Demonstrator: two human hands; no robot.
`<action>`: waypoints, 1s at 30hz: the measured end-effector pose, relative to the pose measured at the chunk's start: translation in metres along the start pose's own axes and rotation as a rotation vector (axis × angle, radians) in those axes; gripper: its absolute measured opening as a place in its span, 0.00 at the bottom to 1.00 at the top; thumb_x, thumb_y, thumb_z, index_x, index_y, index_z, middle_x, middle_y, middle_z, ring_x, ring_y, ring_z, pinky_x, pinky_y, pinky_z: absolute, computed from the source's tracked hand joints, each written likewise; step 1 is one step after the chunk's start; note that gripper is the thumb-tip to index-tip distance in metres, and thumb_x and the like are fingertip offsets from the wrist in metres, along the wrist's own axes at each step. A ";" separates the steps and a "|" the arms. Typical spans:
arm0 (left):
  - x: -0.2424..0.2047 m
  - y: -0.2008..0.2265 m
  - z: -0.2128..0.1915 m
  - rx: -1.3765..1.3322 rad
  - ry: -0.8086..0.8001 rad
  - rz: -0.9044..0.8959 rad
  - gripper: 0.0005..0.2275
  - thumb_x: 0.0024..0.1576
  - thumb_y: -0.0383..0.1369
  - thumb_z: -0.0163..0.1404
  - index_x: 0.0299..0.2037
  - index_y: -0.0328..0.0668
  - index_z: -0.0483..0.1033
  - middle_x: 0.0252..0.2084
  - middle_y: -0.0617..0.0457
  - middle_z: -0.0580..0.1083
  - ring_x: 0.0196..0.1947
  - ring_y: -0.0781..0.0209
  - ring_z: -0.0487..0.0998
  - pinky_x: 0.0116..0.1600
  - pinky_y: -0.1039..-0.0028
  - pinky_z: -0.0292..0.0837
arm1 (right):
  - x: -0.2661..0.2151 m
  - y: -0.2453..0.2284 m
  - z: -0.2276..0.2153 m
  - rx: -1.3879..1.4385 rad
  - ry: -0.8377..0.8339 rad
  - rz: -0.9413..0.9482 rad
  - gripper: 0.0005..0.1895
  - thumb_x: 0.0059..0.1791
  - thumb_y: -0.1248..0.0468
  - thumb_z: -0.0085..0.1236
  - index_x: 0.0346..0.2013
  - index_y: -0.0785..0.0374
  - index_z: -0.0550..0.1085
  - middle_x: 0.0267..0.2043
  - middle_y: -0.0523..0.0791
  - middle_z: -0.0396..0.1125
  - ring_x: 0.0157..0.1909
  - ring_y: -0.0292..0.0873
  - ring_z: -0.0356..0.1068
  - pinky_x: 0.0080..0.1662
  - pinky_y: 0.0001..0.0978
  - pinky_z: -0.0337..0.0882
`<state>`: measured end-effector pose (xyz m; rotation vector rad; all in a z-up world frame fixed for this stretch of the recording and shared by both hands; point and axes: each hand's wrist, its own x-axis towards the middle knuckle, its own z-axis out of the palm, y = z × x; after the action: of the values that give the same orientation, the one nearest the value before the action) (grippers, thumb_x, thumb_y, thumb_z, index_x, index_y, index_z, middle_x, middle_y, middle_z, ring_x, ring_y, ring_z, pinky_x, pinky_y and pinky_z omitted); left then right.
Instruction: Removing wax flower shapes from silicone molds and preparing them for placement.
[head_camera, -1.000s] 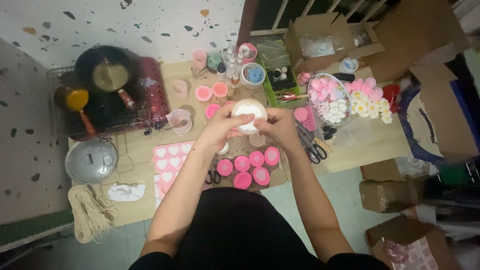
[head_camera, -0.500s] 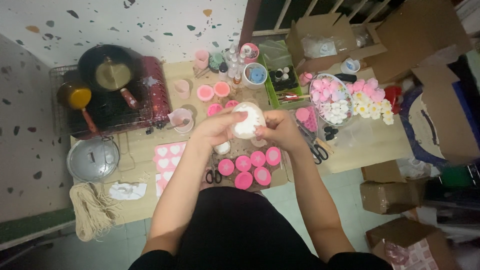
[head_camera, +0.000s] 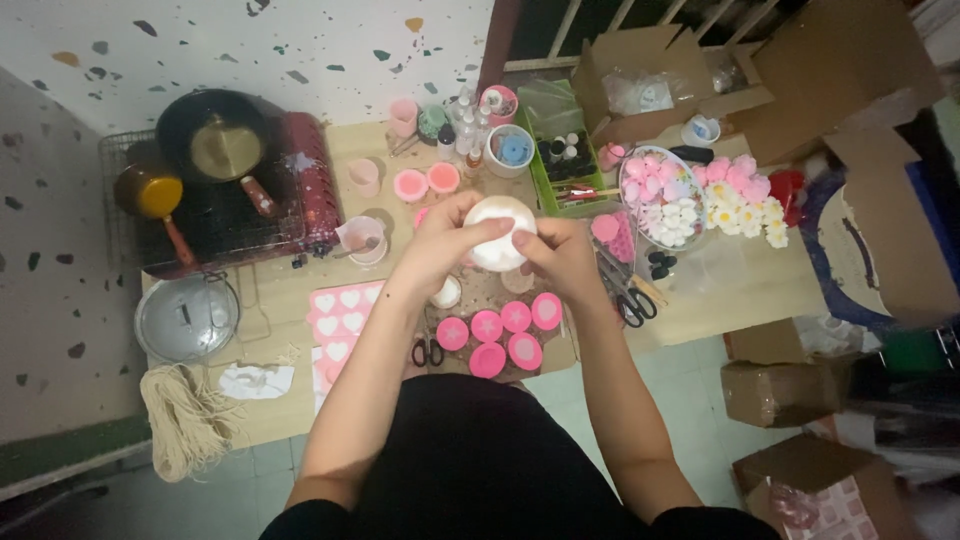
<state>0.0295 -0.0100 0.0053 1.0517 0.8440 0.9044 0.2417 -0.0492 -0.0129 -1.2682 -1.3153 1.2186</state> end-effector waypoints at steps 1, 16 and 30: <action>0.000 0.001 -0.001 0.001 0.001 -0.001 0.17 0.56 0.34 0.63 0.48 0.29 0.75 0.40 0.50 0.77 0.37 0.65 0.78 0.37 0.74 0.72 | -0.001 0.006 -0.002 0.001 0.000 0.000 0.15 0.49 0.55 0.64 0.36 0.67 0.80 0.26 0.39 0.71 0.24 0.29 0.65 0.27 0.21 0.62; 0.012 -0.036 -0.018 -0.476 -0.360 -0.212 0.18 0.58 0.31 0.57 0.56 0.29 0.74 0.50 0.46 0.79 0.48 0.59 0.81 0.54 0.68 0.77 | -0.010 0.031 0.000 0.397 -0.161 -0.014 0.21 0.49 0.52 0.60 0.32 0.72 0.77 0.23 0.43 0.68 0.20 0.32 0.60 0.23 0.24 0.56; 0.004 -0.025 -0.005 -0.255 -0.092 -0.033 0.16 0.62 0.34 0.60 0.54 0.28 0.77 0.43 0.51 0.77 0.35 0.68 0.72 0.32 0.78 0.62 | -0.012 0.009 0.004 -0.045 -0.001 -0.011 0.12 0.47 0.64 0.64 0.41 0.68 0.80 0.30 0.42 0.73 0.27 0.29 0.67 0.30 0.21 0.67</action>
<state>0.0316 -0.0109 -0.0204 0.8480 0.6481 0.9027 0.2390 -0.0615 -0.0218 -1.2904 -1.3554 1.1879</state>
